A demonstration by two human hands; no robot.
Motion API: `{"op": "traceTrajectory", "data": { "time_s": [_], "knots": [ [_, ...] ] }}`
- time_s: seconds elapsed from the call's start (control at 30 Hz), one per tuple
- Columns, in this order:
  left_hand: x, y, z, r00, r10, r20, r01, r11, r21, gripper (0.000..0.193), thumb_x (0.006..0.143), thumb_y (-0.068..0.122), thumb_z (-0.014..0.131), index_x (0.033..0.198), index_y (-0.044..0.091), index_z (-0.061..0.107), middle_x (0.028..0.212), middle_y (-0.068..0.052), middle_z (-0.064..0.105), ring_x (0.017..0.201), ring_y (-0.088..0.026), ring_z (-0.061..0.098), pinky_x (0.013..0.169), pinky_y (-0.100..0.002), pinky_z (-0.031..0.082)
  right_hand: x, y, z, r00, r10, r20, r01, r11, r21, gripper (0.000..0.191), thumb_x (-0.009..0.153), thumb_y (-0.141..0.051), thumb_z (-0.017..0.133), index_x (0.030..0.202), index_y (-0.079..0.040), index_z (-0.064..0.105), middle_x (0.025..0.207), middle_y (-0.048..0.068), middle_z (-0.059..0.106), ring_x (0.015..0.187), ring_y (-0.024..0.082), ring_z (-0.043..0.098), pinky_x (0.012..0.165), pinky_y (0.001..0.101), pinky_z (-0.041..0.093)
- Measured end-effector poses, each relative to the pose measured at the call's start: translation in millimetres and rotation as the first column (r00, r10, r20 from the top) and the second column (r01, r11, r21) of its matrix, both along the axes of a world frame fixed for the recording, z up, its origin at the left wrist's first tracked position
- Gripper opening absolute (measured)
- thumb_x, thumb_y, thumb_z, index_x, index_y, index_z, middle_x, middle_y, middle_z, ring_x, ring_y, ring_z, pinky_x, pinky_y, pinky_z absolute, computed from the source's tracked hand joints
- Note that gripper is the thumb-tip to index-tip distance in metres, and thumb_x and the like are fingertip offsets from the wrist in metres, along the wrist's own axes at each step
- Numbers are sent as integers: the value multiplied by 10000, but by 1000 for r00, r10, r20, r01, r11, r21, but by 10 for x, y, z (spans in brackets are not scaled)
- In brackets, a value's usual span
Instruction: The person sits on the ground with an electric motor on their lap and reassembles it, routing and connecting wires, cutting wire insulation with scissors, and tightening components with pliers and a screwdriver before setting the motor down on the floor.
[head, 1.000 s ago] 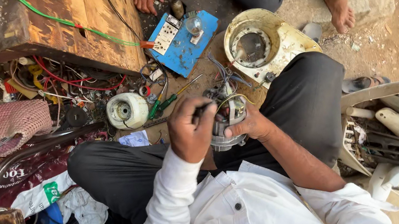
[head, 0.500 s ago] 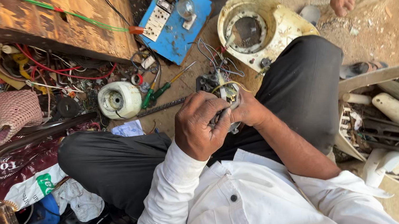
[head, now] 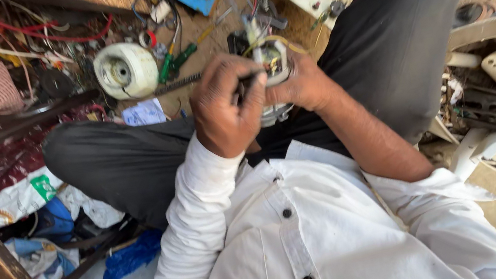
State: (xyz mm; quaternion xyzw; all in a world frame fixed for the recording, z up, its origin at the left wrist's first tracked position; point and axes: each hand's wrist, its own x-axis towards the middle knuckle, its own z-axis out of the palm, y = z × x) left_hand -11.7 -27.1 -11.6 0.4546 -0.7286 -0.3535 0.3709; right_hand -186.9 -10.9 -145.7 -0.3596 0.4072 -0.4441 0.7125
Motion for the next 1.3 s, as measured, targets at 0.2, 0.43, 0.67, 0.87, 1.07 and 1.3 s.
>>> {"op": "traceTrajectory", "data": {
  "time_s": [0.2, 0.43, 0.67, 0.87, 1.07, 1.3],
  "knots": [
    [212, -66, -130, 679, 311, -665, 138, 836, 532, 83, 1051, 52, 641, 1129, 26, 632, 1008, -63, 678, 765, -106, 587, 673, -266, 494, -59, -67, 296, 983, -17, 182, 3, 997, 76, 862, 630, -108, 938, 1391, -5, 545, 1196, 59, 697, 1100, 192, 681, 1020, 345, 565],
    [218, -13, -40, 695, 200, -690, 229, 849, 477, 62, 1092, 66, 655, 1105, 8, 638, 974, -70, 672, 769, -103, 589, 705, -266, 501, -89, -73, 364, 966, 5, 257, -4, 1000, -6, 863, 622, -166, 950, 1374, -2, 560, 1216, 77, 684, 1118, 201, 663, 1029, 350, 544],
    [92, 68, 171, 995, -31, -92, 19, 992, -129, 144, 949, 25, 782, 1056, 40, 687, 1036, -97, 675, 922, -236, 686, 819, -333, 556, -91, 9, -74, 975, 58, -215, -89, 987, -135, 714, 681, -249, 971, 1278, -33, 644, 1163, 49, 697, 1064, 165, 664, 954, 346, 582],
    [-110, 50, 181, 993, -8, 116, 29, 983, -181, 222, 957, -29, 764, 1157, 39, 698, 1089, -132, 678, 969, -311, 711, 825, -408, 580, -72, 67, -260, 997, -33, -73, 19, 983, -183, 859, 678, -204, 971, 1395, -48, 523, 1189, 28, 647, 1081, 143, 619, 964, 343, 563],
    [-89, 31, 160, 994, 7, 107, 8, 990, -143, 222, 977, 9, 745, 1179, 69, 677, 1111, -103, 678, 984, -304, 718, 815, -385, 595, -82, 12, -85, 999, -10, 48, 13, 999, -51, 784, 731, -125, 979, 1370, -19, 537, 1164, 50, 655, 1064, 143, 624, 952, 329, 568],
    [-108, 33, 164, 984, 28, 176, 7, 980, -197, 283, 924, -19, 768, 1181, 61, 682, 1090, -106, 640, 969, -320, 690, 829, -423, 578, -39, -19, 57, 986, -44, 162, 45, 999, -6, 844, 710, -169, 987, 1392, -22, 513, 1177, 32, 649, 1066, 118, 624, 936, 295, 565]
  ]
}}
